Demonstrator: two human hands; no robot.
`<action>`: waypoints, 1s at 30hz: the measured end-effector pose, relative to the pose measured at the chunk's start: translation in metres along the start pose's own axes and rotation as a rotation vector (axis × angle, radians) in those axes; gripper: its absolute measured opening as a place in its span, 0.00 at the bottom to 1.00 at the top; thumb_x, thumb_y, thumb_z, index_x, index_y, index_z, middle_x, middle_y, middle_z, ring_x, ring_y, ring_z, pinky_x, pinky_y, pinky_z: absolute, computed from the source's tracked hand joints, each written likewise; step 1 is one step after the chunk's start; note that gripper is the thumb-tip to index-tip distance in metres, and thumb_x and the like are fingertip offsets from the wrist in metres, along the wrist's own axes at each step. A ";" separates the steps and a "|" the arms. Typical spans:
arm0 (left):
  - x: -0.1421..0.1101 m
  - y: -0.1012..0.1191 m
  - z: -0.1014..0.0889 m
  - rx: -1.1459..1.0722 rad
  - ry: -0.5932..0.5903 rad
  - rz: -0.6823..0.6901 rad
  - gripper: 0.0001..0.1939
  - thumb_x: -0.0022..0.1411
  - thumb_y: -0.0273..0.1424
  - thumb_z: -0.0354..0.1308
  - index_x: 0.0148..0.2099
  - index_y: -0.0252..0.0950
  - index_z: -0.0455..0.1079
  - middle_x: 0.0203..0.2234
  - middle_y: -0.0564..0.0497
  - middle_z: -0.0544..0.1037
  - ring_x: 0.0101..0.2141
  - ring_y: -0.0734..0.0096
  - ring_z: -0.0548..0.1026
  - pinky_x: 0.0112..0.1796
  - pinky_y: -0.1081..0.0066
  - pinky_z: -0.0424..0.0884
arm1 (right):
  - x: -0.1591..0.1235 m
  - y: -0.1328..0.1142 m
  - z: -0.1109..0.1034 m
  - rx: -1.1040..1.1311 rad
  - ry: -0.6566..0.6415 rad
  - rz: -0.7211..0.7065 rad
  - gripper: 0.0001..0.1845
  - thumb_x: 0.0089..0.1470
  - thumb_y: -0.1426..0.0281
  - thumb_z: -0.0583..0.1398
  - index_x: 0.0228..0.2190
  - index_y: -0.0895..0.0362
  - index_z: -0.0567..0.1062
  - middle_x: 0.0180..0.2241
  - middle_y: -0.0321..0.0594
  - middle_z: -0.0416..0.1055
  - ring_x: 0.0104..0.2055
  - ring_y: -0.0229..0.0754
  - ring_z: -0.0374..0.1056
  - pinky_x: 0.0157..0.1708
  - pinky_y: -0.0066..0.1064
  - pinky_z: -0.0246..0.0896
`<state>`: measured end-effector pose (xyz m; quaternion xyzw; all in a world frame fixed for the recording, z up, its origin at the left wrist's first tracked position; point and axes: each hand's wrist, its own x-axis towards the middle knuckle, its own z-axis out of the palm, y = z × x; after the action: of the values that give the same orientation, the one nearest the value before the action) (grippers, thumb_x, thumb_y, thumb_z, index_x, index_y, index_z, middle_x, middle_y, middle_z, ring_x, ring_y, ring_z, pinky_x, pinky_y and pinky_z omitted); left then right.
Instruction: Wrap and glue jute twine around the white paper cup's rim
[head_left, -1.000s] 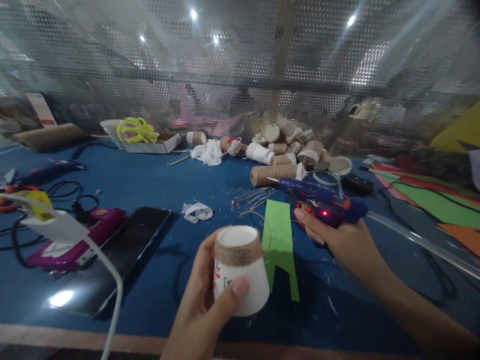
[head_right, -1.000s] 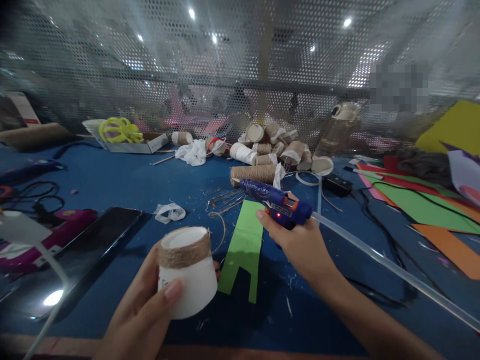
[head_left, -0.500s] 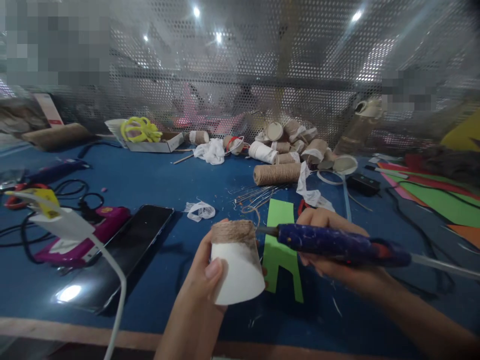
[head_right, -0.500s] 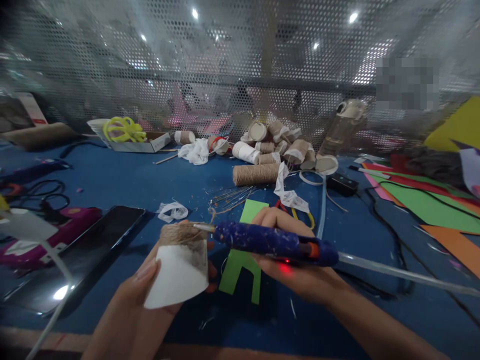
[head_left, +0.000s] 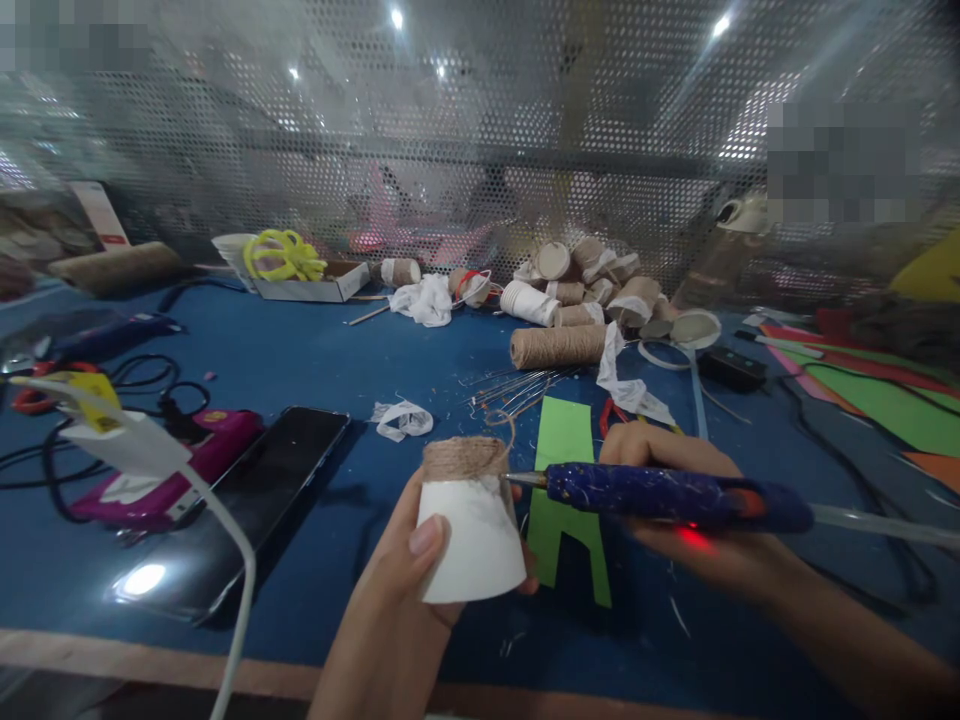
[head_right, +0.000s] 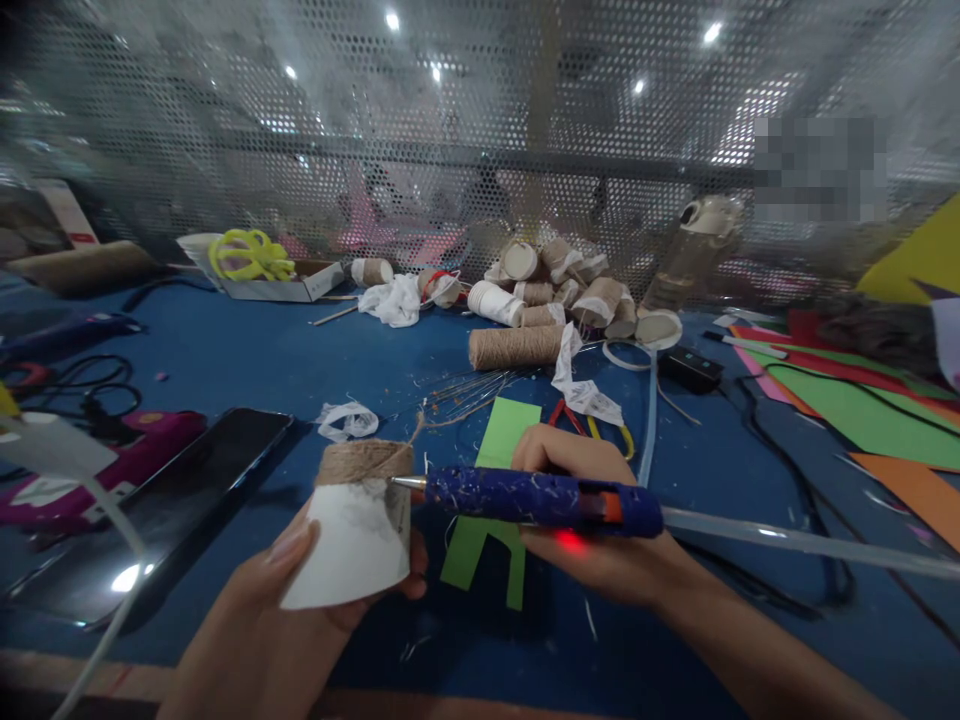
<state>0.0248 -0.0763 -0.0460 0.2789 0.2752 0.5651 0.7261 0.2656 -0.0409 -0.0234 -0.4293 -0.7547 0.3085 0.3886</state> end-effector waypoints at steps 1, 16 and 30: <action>0.000 0.000 0.000 -0.003 -0.007 -0.005 0.21 0.61 0.40 0.68 0.55 0.39 0.78 0.42 0.43 0.85 0.33 0.57 0.84 0.33 0.64 0.82 | 0.000 -0.002 0.000 -0.003 0.006 0.012 0.14 0.50 0.76 0.64 0.24 0.52 0.65 0.25 0.34 0.69 0.26 0.40 0.63 0.27 0.32 0.56; 0.000 -0.003 -0.003 0.042 0.031 0.018 0.34 0.59 0.43 0.70 0.65 0.39 0.69 0.42 0.43 0.86 0.31 0.58 0.82 0.30 0.64 0.80 | -0.001 -0.005 0.001 -0.019 0.040 0.050 0.16 0.52 0.70 0.66 0.22 0.52 0.63 0.23 0.32 0.66 0.24 0.38 0.60 0.26 0.32 0.51; 0.009 -0.009 -0.014 0.113 -0.005 0.044 0.49 0.56 0.45 0.73 0.74 0.49 0.55 0.42 0.47 0.84 0.29 0.56 0.83 0.26 0.62 0.80 | 0.000 0.002 -0.005 -0.103 -0.013 0.017 0.15 0.53 0.72 0.65 0.23 0.52 0.63 0.24 0.33 0.67 0.25 0.39 0.61 0.24 0.31 0.54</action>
<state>0.0223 -0.0682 -0.0631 0.3266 0.2985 0.5639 0.6973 0.2703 -0.0397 -0.0224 -0.4532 -0.7684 0.2754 0.3584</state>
